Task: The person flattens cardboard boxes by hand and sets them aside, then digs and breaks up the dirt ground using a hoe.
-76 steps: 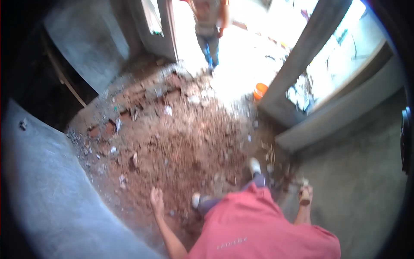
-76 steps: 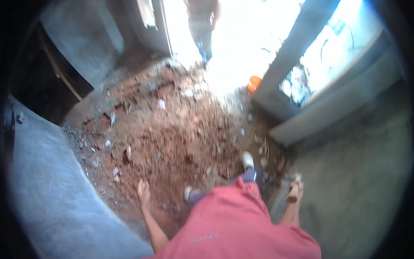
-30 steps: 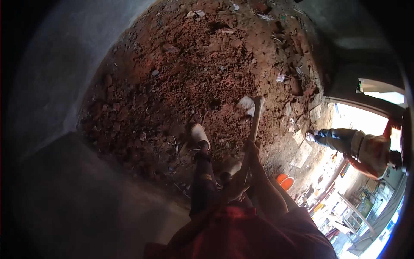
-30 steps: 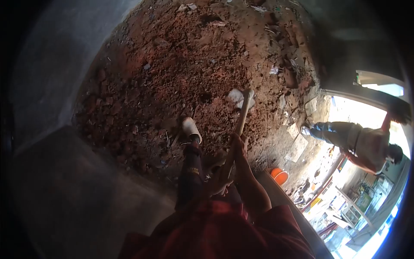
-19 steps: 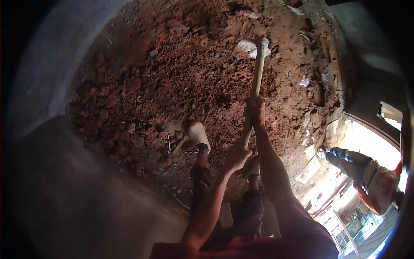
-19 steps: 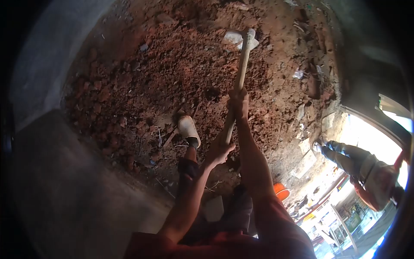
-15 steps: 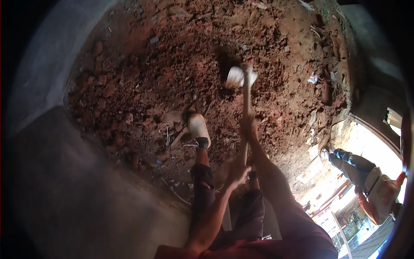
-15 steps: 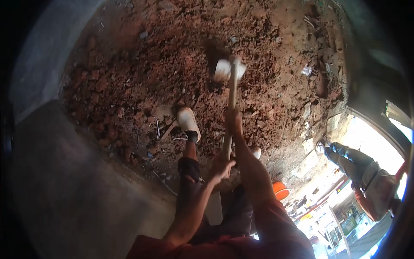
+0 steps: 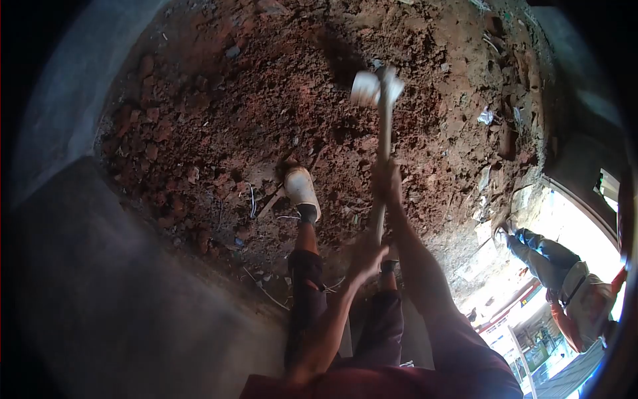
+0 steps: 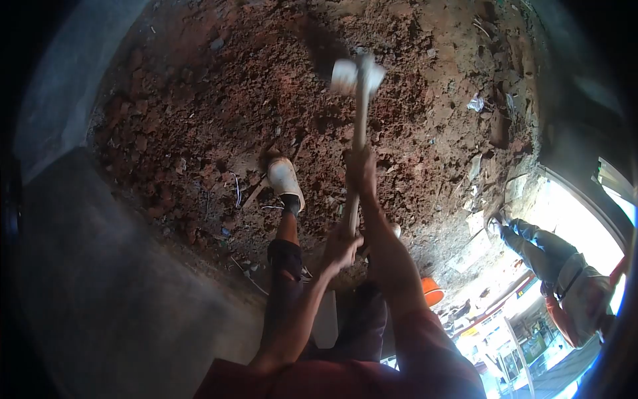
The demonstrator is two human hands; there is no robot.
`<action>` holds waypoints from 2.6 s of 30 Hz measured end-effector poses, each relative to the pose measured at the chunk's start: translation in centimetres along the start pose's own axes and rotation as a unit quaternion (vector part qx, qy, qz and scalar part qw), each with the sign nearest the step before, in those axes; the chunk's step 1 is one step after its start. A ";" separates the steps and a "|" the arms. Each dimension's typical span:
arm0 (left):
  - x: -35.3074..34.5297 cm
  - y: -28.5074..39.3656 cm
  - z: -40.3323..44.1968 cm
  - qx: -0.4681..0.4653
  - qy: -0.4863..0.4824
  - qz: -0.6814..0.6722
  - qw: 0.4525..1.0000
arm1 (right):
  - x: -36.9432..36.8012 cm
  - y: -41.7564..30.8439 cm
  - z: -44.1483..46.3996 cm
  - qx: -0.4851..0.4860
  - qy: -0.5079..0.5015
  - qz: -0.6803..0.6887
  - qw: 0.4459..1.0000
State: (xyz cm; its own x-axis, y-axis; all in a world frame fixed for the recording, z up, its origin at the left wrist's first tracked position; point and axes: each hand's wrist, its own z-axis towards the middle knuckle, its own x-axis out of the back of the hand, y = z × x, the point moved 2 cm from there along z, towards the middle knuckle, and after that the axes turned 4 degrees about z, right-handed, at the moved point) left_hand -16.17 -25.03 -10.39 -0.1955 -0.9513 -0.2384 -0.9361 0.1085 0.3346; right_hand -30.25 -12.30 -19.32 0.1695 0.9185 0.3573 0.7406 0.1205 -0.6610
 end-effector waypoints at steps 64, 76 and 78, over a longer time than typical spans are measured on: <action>-7.8 4.6 2.0 -0.066 -0.046 0.291 0.953 | 11.2 -3.0 -0.4 0.154 0.049 0.287 0.944; -10.9 -3.4 -4.5 0.028 -0.015 0.166 0.986 | 14.0 1.8 -8.8 0.020 0.125 -0.055 0.990; -11.3 2.4 -1.7 -0.068 -0.017 0.175 0.982 | 15.5 -1.6 -5.5 0.016 0.069 0.109 0.991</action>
State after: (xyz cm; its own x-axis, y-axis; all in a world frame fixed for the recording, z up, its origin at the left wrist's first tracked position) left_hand -15.67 -14.47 -5.34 -0.5106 -0.8520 -0.1156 -0.7624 0.3864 0.5191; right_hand -25.19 -0.38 -9.11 0.4124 0.8642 0.2882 0.6560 -0.0622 -0.7522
